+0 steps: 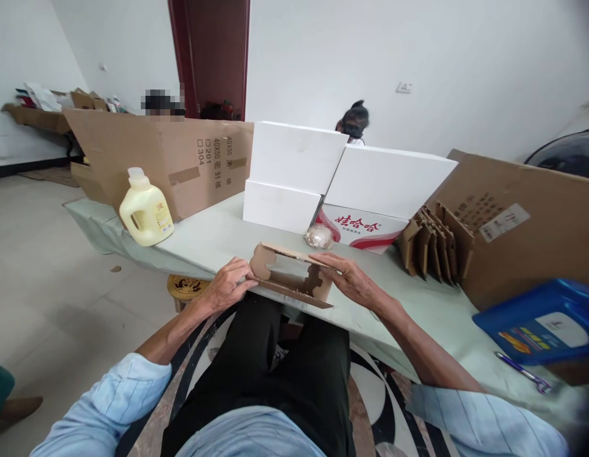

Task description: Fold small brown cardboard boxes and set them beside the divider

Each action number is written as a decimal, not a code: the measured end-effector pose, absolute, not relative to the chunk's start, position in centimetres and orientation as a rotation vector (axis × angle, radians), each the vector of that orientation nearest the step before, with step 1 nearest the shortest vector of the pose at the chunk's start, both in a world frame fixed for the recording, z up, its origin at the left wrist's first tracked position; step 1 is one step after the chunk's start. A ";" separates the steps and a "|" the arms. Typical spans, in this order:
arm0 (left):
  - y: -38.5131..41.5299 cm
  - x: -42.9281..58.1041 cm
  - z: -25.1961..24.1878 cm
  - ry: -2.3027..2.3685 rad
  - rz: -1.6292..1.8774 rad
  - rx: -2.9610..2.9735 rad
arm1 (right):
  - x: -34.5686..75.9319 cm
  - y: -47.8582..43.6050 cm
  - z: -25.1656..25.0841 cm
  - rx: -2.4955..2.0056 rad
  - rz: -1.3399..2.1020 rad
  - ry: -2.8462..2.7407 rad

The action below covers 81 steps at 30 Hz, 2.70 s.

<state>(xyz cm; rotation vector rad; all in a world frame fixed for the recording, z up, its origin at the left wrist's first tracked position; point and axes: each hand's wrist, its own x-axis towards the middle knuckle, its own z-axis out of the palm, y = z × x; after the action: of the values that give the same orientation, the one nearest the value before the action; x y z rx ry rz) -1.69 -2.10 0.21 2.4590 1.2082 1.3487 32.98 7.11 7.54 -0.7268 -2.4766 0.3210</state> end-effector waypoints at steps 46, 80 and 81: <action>1.2 0.5 3.4 1.193 1.271 2.281 | 29.1 8.3 10.1 -0.787 -0.078 -2.629; 1.2 0.0 3.1 1.235 0.836 2.720 | 27.3 5.3 8.4 -0.900 0.665 -1.962; 1.0 0.1 3.1 1.241 0.834 2.730 | 27.4 5.4 8.3 -0.905 0.699 -1.932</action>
<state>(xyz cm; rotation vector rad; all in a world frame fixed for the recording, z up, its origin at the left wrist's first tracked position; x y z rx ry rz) 0.12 1.00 3.09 2.7300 1.2406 0.8338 27.35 5.38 8.29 -0.9048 -1.9322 0.6988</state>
